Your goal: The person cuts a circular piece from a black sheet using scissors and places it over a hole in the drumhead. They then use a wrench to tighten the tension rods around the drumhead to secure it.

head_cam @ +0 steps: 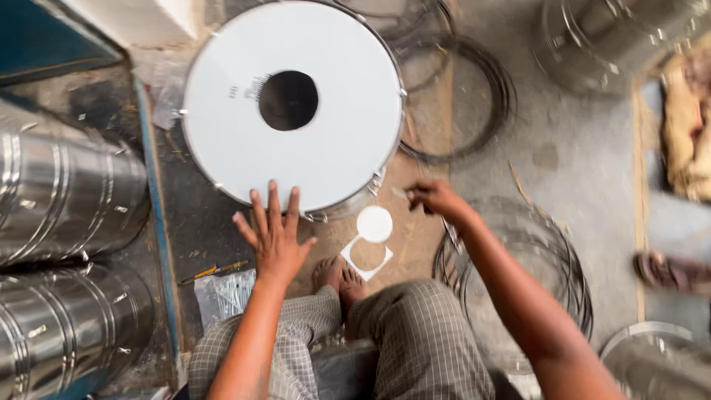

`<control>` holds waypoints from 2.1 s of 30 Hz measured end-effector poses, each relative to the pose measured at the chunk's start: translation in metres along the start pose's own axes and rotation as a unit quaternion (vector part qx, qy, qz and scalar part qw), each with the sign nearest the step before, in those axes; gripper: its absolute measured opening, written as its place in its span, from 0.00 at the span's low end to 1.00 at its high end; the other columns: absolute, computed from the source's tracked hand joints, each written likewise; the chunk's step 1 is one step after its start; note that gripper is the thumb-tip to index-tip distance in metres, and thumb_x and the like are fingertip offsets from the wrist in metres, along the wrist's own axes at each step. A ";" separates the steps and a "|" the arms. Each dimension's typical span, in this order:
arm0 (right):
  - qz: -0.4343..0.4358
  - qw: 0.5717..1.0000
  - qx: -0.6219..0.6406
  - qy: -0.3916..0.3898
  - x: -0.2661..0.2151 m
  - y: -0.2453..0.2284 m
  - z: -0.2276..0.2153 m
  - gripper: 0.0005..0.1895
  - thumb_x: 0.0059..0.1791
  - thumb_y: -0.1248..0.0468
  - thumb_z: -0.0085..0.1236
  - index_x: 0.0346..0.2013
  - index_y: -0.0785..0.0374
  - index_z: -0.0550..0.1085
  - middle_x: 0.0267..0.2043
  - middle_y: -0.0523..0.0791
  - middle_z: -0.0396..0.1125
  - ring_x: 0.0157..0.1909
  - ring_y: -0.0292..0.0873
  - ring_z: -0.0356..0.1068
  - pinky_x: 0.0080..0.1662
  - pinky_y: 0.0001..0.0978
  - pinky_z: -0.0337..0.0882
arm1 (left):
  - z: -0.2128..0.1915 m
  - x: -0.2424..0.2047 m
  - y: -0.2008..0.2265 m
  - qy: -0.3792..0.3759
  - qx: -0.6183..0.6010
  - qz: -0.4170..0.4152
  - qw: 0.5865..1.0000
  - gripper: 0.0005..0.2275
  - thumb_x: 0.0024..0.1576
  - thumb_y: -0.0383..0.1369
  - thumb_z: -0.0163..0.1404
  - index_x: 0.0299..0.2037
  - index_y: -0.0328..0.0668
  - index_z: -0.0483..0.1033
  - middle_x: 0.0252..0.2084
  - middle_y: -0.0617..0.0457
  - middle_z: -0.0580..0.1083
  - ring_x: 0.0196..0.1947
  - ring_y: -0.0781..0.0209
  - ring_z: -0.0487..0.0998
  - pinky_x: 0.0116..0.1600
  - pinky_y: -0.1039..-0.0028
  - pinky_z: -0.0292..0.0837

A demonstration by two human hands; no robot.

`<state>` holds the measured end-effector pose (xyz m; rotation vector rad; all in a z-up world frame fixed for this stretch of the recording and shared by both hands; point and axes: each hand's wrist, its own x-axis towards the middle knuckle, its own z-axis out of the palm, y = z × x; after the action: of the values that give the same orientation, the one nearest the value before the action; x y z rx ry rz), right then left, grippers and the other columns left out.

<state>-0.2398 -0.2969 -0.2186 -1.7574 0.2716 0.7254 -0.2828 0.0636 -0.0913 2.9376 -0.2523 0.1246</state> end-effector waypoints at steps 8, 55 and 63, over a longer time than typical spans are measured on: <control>0.013 0.995 -0.069 -0.065 -0.016 0.000 0.029 0.18 0.49 0.66 0.53 0.53 0.60 0.77 0.32 0.44 0.77 0.27 0.33 0.67 0.30 0.26 0.67 | -0.004 0.004 -0.006 0.002 0.013 0.007 1.000 0.48 0.50 0.51 0.63 0.77 0.51 0.44 0.80 0.42 0.41 0.78 0.35 0.38 0.71 0.31 0.29; -0.030 0.969 -0.024 -0.244 0.042 -0.041 0.144 0.17 0.52 0.66 0.56 0.56 0.66 0.74 0.39 0.45 0.78 0.32 0.33 0.69 0.35 0.26 0.70 | 0.009 0.069 -0.041 -0.087 0.022 0.240 0.967 0.42 0.50 0.64 0.49 0.75 0.66 0.48 0.79 0.60 0.45 0.77 0.50 0.42 0.74 0.38 0.36; 0.037 0.954 0.014 -0.297 0.033 -0.041 0.165 0.22 0.49 0.67 0.58 0.56 0.68 0.67 0.44 0.48 0.75 0.40 0.41 0.75 0.41 0.34 0.79 | 0.028 0.062 -0.045 -0.021 0.027 0.247 0.968 0.43 0.52 0.63 0.52 0.76 0.66 0.49 0.79 0.58 0.48 0.77 0.49 0.47 0.75 0.39 0.42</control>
<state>-0.2468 -0.1241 -0.2311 -1.4277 -0.0638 1.2563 -0.2116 0.0918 -0.1203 2.8641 -0.9969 0.1400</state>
